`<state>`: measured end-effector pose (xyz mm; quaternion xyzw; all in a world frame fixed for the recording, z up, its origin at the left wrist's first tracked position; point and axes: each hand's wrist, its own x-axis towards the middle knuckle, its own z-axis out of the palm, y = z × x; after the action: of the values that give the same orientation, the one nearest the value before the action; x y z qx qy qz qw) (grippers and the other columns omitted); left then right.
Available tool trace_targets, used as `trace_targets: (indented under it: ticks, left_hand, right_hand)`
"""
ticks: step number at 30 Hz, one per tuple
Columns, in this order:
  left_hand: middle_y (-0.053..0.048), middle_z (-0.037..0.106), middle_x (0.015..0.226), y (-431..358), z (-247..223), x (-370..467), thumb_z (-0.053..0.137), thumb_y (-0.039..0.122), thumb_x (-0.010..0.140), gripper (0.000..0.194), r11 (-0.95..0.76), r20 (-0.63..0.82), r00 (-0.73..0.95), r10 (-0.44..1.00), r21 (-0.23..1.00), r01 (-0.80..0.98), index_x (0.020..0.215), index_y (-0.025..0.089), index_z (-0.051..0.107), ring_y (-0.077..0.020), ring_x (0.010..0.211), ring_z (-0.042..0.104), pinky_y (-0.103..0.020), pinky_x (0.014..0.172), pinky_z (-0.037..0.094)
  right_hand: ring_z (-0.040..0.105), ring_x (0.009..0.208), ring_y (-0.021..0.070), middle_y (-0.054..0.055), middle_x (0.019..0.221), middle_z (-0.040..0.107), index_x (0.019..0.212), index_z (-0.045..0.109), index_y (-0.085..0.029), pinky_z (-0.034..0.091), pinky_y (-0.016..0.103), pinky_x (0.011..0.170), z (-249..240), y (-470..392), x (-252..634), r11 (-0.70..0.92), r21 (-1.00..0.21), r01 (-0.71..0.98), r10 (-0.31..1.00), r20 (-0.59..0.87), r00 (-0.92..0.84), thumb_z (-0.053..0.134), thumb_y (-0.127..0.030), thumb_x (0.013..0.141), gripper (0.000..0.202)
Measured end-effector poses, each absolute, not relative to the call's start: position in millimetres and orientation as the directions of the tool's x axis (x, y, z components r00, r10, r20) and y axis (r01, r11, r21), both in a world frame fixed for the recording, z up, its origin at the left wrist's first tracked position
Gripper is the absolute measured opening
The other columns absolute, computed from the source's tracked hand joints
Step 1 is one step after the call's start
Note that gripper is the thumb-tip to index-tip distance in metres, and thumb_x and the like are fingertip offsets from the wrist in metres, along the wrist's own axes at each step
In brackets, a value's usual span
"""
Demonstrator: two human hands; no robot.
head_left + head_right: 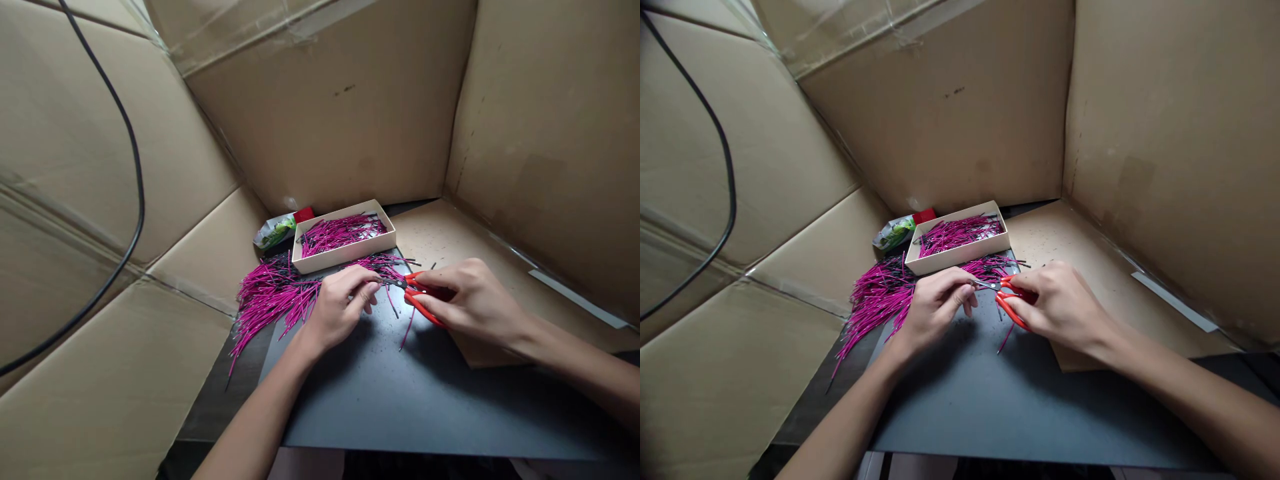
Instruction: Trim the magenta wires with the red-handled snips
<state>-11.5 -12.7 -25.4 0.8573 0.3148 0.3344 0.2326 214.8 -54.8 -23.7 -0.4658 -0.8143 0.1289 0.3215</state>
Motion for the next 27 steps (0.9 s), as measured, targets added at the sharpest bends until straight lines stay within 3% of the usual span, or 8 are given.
trace_targets:
  ticks: [8, 17, 27]
  left_hand:
    - [-0.002, 0.061, 0.071, -14.4, -23.4, -11.6, 0.045, 0.023, 0.096, 0.019, -0.666, 0.408, 0.564, 0.718, 0.637, 0.388, 0.090, 0.014, 0.062, -0.0083, 0.055, 0.056, -0.022, 0.058, 0.048]
    - [-0.003, 0.060, 0.072, -13.3, -23.1, -12.6, 0.044, 0.023, 0.096, 0.021, -0.683, 0.417, 0.574, 0.704, 0.617, 0.390, 0.090, 0.014, 0.062, -0.0091, 0.057, 0.055, -0.022, 0.057, 0.047]
    - [-0.002, 0.060, 0.072, -13.3, -24.1, -12.9, 0.044, 0.022, 0.096, 0.021, -0.689, 0.424, 0.575, 0.700, 0.614, 0.386, 0.090, 0.014, 0.062, -0.0088, 0.057, 0.053, -0.022, 0.058, 0.046]
  right_hand:
    - [0.044, 0.047, 0.0097, -0.003, 0.054, 0.058, 0.082, 0.071, -0.020, 0.029, 0.027, 0.049, -23.3, -55.8, 213.4, 0.508, -0.534, 0.676, 0.851, 0.433, -0.297, 0.058, -0.025, 0.081, 0.014]
    - [0.046, 0.049, 0.0103, 0.000, 0.058, 0.061, 0.084, 0.072, -0.019, 0.030, 0.028, 0.051, -22.7, -54.7, 216.4, 0.543, -0.492, 0.681, 0.831, 0.429, -0.353, 0.055, -0.030, 0.085, 0.020]
    - [0.043, 0.048, 0.0094, -0.002, 0.054, 0.057, 0.077, 0.071, -0.019, 0.029, 0.027, 0.050, -24.2, -55.5, 215.0, 0.518, -0.521, 0.678, 0.848, 0.414, -0.329, 0.057, -0.027, 0.082, 0.016]
